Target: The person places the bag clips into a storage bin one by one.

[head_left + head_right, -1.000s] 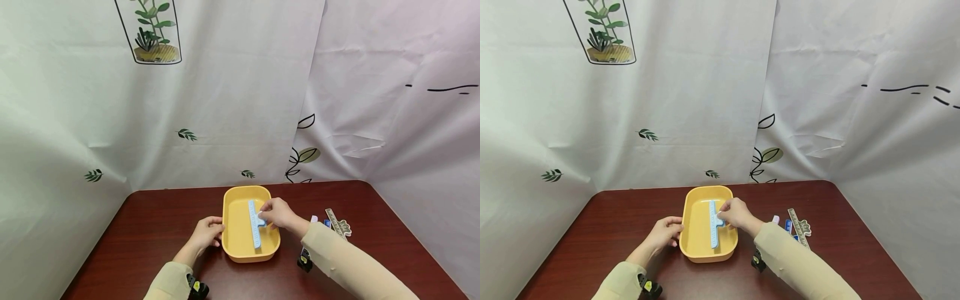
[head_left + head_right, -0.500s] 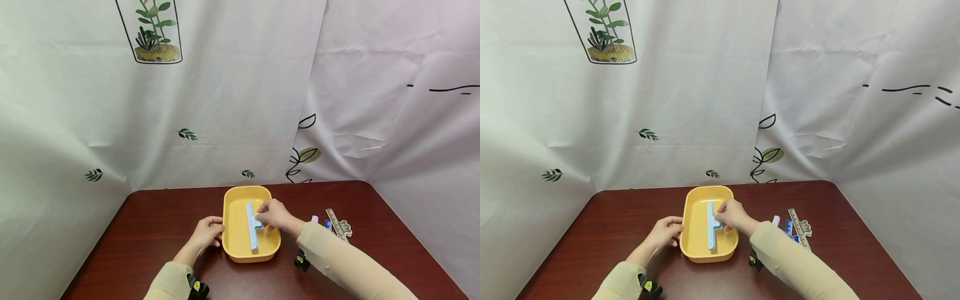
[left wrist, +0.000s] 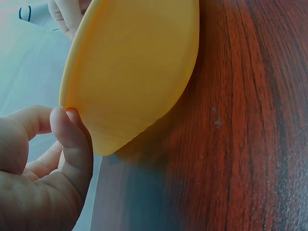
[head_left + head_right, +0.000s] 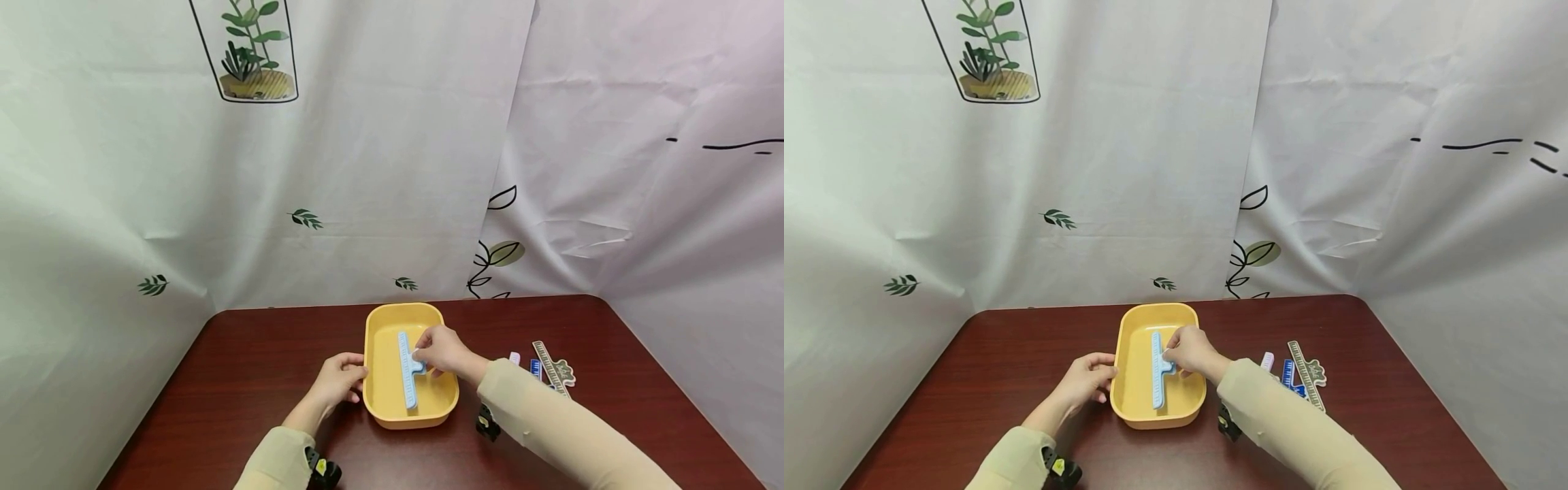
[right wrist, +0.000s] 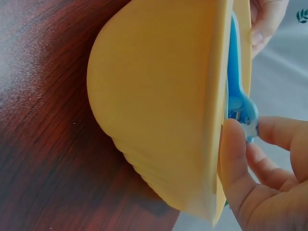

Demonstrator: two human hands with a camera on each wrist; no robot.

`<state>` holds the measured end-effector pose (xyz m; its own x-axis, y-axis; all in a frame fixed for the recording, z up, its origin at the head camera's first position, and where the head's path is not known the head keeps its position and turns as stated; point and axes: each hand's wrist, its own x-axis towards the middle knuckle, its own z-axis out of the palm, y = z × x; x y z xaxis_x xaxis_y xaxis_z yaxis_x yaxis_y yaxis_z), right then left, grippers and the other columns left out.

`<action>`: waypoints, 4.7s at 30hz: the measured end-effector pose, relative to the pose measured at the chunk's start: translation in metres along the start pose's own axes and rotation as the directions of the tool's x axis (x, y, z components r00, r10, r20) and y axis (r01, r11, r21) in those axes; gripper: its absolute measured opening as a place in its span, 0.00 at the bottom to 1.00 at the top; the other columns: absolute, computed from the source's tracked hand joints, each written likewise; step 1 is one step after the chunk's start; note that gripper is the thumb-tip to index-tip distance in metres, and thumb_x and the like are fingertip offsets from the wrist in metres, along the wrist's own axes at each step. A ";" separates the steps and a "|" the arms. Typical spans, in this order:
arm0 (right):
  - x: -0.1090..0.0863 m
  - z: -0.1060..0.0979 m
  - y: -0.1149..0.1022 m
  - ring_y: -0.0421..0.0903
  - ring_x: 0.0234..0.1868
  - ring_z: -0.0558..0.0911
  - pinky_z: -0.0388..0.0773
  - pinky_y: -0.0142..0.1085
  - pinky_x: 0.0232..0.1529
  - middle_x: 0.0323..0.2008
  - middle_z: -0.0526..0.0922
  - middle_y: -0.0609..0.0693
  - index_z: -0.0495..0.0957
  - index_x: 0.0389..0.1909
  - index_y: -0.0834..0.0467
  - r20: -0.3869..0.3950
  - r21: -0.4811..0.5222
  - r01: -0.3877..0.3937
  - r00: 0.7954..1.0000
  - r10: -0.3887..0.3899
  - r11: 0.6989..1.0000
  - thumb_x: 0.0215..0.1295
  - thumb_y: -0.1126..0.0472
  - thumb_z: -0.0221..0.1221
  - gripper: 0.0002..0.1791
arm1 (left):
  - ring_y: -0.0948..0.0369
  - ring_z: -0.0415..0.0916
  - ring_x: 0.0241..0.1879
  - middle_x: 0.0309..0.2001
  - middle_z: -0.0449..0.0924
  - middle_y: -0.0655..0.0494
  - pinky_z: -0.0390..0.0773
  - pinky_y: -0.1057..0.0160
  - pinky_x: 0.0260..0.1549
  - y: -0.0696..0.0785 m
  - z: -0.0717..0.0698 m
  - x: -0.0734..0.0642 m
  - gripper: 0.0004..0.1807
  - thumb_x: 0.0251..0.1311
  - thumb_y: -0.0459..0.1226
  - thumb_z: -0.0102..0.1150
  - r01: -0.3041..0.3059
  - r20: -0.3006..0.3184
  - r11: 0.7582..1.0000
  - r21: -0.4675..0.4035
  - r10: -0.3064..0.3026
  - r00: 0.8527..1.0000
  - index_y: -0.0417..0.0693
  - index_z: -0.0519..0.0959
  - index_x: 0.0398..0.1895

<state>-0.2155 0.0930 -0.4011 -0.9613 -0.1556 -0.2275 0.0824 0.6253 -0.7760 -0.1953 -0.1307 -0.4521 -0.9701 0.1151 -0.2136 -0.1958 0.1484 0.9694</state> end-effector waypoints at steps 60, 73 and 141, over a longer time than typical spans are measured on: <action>0.022 0.044 -0.018 0.47 0.13 0.80 0.80 0.36 0.16 0.14 0.75 0.52 0.72 0.15 0.61 0.045 -0.189 0.012 0.999 -0.004 0.982 0.54 0.69 0.63 0.13 | 0.65 0.71 0.18 0.27 0.77 0.50 0.73 0.70 0.13 0.004 0.000 -0.002 0.21 0.57 0.30 0.55 0.010 0.007 1.000 0.021 -0.010 1.000 0.30 0.70 0.54; 0.019 0.052 -0.017 0.53 0.18 0.84 0.80 0.37 0.17 0.15 0.79 0.57 0.72 0.16 0.62 0.074 -0.222 0.018 0.997 -0.001 0.975 0.56 0.70 0.61 0.12 | 0.64 0.71 0.18 0.27 0.77 0.50 0.73 0.69 0.12 0.002 0.000 -0.003 0.22 0.57 0.31 0.56 -0.004 0.003 1.000 0.021 0.004 1.000 0.29 0.69 0.55; -0.012 0.021 -0.018 0.50 0.24 0.83 0.81 0.38 0.21 0.25 0.81 0.60 0.83 0.33 0.61 0.153 -0.156 0.076 0.987 -0.052 0.985 0.57 0.60 0.59 0.09 | 0.64 0.71 0.18 0.27 0.76 0.50 0.74 0.69 0.12 0.002 0.001 -0.006 0.22 0.59 0.32 0.55 -0.007 0.001 0.999 0.034 0.007 1.000 0.30 0.69 0.56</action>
<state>-0.1997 0.0677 -0.3966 -0.9128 -0.3026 -0.2741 -0.0327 0.7234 -0.6896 -0.1897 -0.1297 -0.4490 -0.9714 0.1169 -0.2065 -0.1837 0.1806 0.9663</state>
